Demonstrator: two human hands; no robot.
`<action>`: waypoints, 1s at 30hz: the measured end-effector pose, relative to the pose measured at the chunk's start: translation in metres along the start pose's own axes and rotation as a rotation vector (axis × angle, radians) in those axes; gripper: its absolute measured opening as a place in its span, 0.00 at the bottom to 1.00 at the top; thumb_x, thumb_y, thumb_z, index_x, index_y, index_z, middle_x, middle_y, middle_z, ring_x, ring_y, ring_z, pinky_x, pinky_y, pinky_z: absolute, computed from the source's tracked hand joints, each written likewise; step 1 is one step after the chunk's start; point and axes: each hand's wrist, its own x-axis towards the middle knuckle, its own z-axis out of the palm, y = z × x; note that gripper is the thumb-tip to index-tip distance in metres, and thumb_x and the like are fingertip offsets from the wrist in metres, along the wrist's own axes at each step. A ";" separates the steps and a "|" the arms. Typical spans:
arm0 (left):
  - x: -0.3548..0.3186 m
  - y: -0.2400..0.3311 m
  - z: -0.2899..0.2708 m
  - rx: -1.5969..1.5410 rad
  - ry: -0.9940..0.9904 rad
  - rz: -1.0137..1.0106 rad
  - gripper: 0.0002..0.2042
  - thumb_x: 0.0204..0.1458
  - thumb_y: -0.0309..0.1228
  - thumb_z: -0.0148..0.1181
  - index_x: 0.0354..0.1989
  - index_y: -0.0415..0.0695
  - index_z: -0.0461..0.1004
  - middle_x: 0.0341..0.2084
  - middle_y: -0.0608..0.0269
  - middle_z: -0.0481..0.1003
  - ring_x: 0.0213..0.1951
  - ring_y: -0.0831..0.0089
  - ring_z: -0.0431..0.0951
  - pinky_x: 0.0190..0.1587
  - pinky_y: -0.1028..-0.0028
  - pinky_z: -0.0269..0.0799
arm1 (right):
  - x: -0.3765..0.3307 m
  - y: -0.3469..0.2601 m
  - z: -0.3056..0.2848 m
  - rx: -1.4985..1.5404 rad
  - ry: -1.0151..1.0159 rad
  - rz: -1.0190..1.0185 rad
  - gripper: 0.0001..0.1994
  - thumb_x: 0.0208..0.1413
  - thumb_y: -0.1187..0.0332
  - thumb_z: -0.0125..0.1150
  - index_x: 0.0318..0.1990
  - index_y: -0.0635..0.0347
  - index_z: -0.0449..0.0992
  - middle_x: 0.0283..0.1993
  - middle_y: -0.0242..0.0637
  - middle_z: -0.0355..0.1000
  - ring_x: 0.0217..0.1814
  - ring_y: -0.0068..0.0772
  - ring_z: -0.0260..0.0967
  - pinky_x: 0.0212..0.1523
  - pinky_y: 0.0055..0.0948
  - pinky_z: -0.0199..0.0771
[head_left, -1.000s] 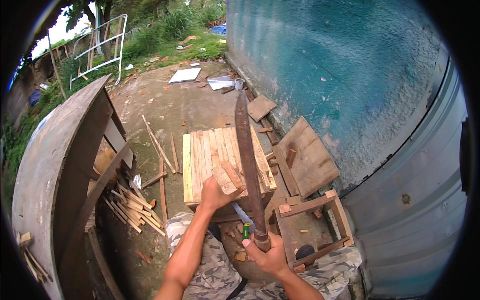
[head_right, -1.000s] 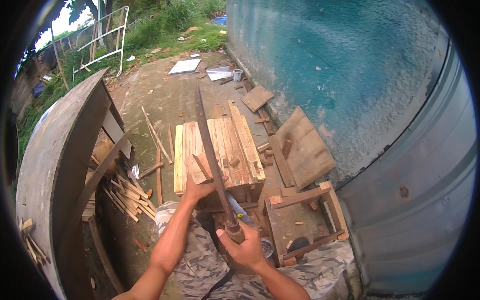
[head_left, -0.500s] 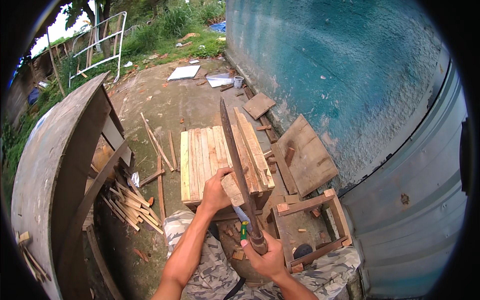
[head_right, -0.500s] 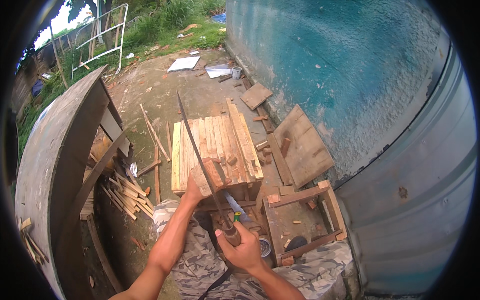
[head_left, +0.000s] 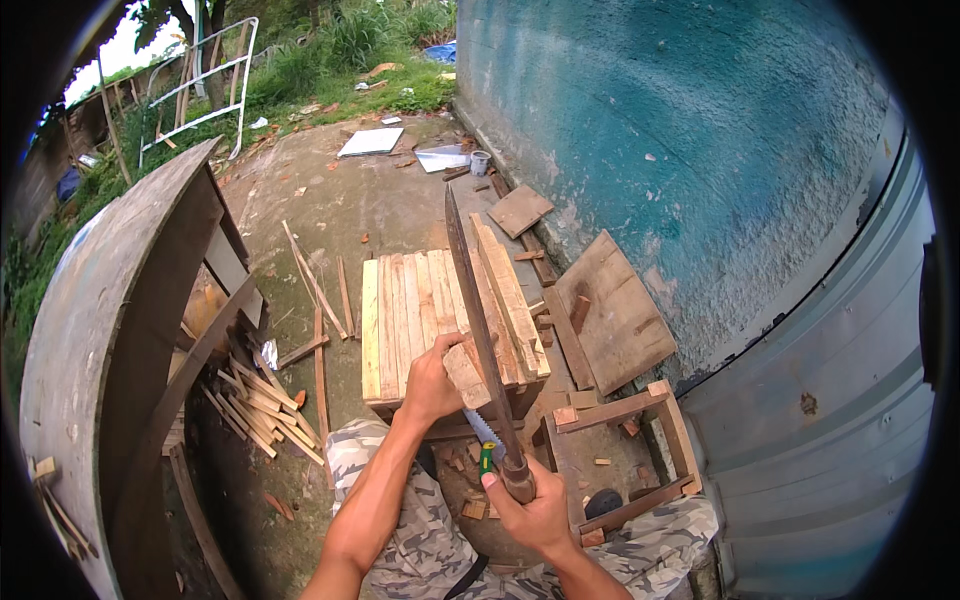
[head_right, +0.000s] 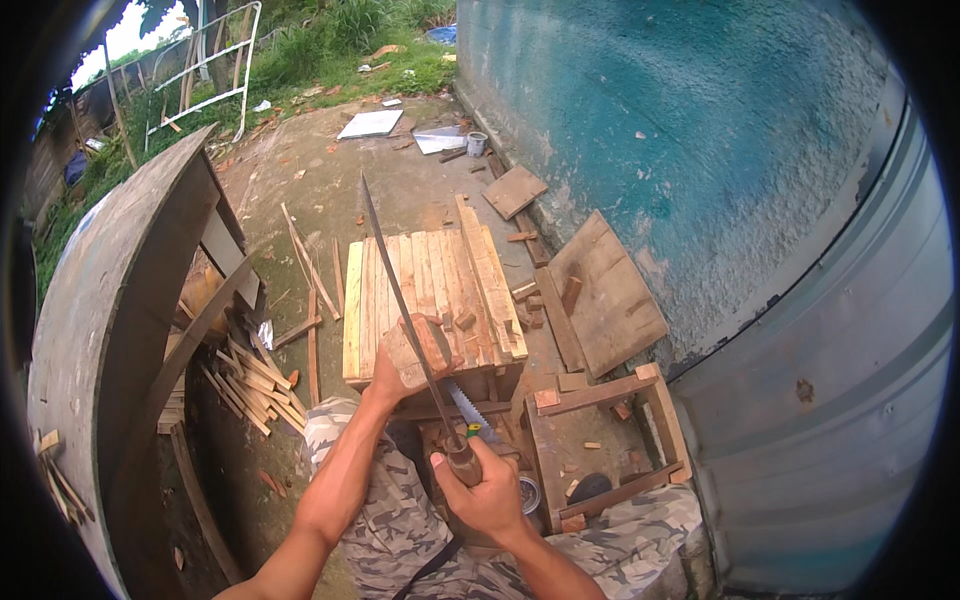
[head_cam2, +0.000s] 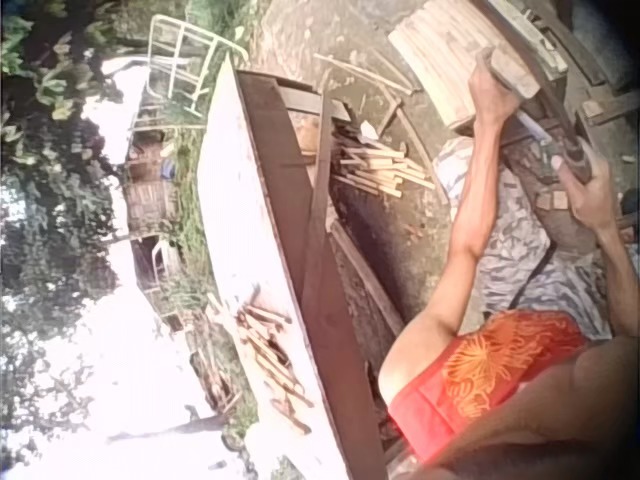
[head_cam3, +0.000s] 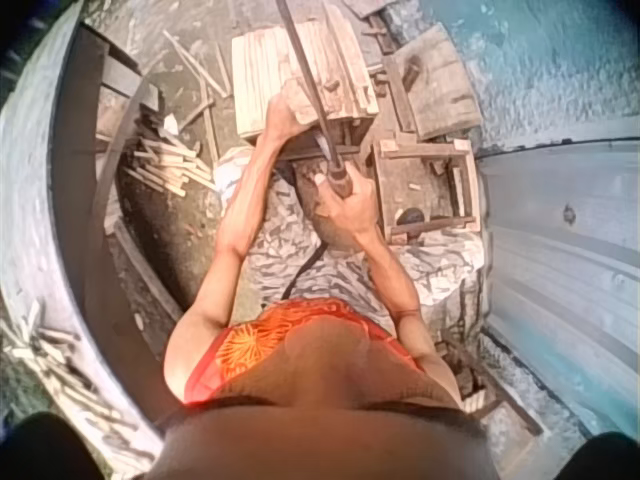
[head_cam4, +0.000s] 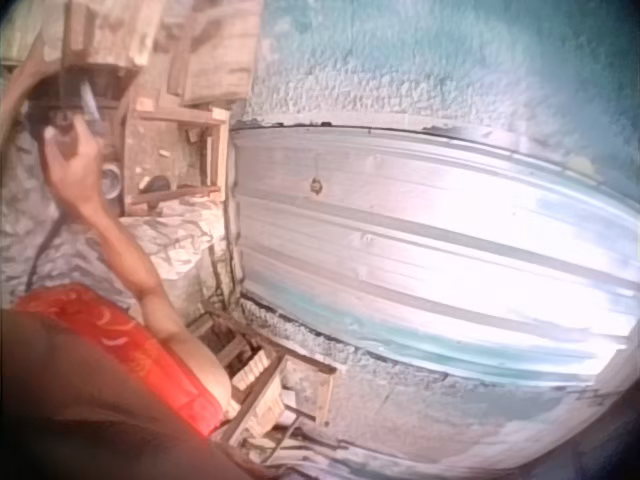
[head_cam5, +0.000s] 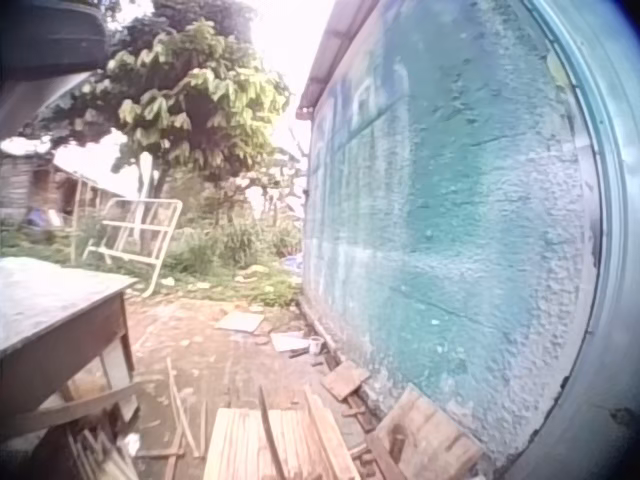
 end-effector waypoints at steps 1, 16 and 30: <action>0.000 -0.001 0.000 0.005 0.003 -0.006 0.33 0.36 0.37 0.84 0.50 0.39 0.72 0.36 0.61 0.78 0.37 0.71 0.79 0.42 0.70 0.77 | 0.000 0.000 0.000 0.000 -0.001 0.000 0.11 0.56 0.68 0.70 0.30 0.66 0.74 0.22 0.40 0.76 0.22 0.29 0.75 0.25 0.30 0.70; 0.004 0.001 -0.001 0.084 0.010 0.090 0.35 0.33 0.30 0.81 0.52 0.40 0.68 0.37 0.45 0.81 0.41 0.49 0.84 0.42 0.62 0.81 | -0.001 -0.001 0.000 0.000 -0.003 0.005 0.09 0.56 0.69 0.69 0.33 0.65 0.76 0.24 0.40 0.78 0.24 0.31 0.78 0.27 0.30 0.72; -0.002 0.004 0.000 0.064 0.010 0.047 0.33 0.35 0.35 0.82 0.50 0.40 0.71 0.35 0.50 0.80 0.39 0.55 0.83 0.41 0.64 0.80 | -0.004 0.001 -0.002 -0.022 -0.005 -0.003 0.10 0.56 0.67 0.69 0.33 0.64 0.76 0.23 0.41 0.76 0.22 0.34 0.77 0.25 0.32 0.71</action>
